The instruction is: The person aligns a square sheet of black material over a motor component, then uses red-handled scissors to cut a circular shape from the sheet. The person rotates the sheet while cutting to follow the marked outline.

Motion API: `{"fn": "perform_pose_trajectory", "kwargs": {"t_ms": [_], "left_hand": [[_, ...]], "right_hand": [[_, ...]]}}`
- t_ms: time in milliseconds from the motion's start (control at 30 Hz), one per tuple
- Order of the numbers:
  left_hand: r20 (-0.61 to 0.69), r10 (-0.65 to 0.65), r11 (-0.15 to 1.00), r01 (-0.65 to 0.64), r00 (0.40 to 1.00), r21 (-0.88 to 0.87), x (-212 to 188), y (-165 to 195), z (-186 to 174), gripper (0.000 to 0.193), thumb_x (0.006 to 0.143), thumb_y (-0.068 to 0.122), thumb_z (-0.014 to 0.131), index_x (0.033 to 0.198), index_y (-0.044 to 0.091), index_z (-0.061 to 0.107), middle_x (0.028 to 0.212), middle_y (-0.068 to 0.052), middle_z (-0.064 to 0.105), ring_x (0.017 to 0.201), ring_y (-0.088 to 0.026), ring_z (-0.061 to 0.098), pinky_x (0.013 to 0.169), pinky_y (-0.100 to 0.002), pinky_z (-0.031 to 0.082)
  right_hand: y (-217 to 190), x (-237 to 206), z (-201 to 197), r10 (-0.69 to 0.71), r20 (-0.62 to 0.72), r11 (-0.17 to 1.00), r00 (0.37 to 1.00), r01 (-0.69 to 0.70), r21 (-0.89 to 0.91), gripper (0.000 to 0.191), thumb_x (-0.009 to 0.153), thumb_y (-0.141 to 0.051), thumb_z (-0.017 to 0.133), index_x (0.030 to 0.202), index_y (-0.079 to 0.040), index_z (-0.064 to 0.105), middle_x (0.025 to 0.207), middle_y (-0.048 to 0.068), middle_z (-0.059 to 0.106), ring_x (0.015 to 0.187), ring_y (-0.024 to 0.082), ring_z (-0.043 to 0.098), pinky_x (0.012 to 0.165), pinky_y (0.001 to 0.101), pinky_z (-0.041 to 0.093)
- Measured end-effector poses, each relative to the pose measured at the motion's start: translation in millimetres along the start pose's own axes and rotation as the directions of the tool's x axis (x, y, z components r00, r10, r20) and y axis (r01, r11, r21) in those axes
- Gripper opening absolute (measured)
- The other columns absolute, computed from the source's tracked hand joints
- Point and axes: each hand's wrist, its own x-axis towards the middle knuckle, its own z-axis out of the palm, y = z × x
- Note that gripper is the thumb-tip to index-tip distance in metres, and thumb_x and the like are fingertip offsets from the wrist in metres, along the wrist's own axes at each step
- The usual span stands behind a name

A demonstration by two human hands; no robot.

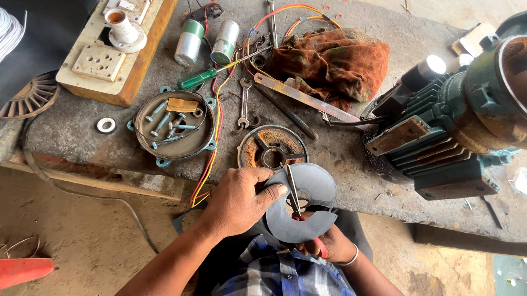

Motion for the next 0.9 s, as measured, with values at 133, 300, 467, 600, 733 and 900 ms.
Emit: {"fn": "perform_pose_trajectory", "kwargs": {"t_ms": [133,300,467,600,733,900], "left_hand": [[-0.054,0.047,0.998,-0.049,0.997,-0.029,0,-3,2,0.030,0.089,0.033,0.072,0.093,0.003,0.075,0.075,-0.016,0.074,0.069,-0.026,0.076,0.060,-0.039,0.056],[-0.099,0.080,0.991,-0.090,0.992,-0.096,-4,-5,9,0.027,0.090,0.030,0.071,0.094,0.004,0.077,0.076,-0.016,0.075,0.068,-0.025,0.077,0.059,-0.038,0.056],[-0.069,0.076,0.995,-0.080,0.995,-0.063,-5,-8,18,0.030,0.090,0.031,0.074,0.088,0.001,0.076,0.070,-0.017,0.072,0.063,-0.024,0.075,0.057,-0.037,0.055],[-0.033,0.029,0.997,-0.031,0.999,-0.072,-5,-9,19,0.030,0.090,0.031,0.072,0.089,0.002,0.078,0.066,-0.016,0.071,0.058,-0.021,0.073,0.054,-0.036,0.053],[-0.011,-0.019,0.996,0.018,1.000,-0.090,-5,-9,19,0.030,0.089,0.032,0.073,0.090,0.002,0.076,0.064,-0.014,0.071,0.056,-0.017,0.072,0.053,-0.035,0.054],[-0.004,0.017,0.994,-0.017,1.000,-0.104,-7,-8,22,0.030,0.090,0.031,0.073,0.085,0.002,0.077,0.062,-0.014,0.070,0.055,-0.016,0.070,0.053,-0.035,0.053]], "right_hand": [[0,0,0,-0.006,-0.020,0.999,1.000,0.005,-0.037,0.081,0.073,-0.059,0.087,0.120,0.002,0.060,0.080,0.004,0.069,0.070,0.011,0.065,0.062,0.0255,0.054],[0,2,0,-0.045,0.025,0.996,0.999,0.047,-0.079,0.081,0.081,-0.060,0.084,0.121,0.007,0.061,0.085,0.006,0.069,0.071,0.011,0.067,0.063,0.0250,0.054],[3,1,0,-0.092,-0.023,0.993,0.996,0.090,-0.074,0.092,0.081,-0.064,0.082,0.132,0.009,0.058,0.102,0.005,0.068,0.082,0.008,0.061,0.071,0.0219,0.051],[5,1,0,-0.103,0.006,0.990,0.995,0.103,-0.093,0.089,0.084,-0.066,0.081,0.125,0.010,0.061,0.099,0.004,0.068,0.083,0.008,0.063,0.072,0.0221,0.053],[5,0,1,-0.023,0.024,1.000,0.999,0.023,-0.015,0.092,0.078,-0.066,0.082,0.124,0.010,0.060,0.089,0.003,0.069,0.072,0.009,0.065,0.062,0.0214,0.052],[0,1,3,-0.022,-0.018,0.999,1.000,0.022,-0.036,0.089,0.078,-0.063,0.083,0.125,0.008,0.059,0.091,0.000,0.064,0.069,0.004,0.054,0.060,0.0178,0.043]]}}
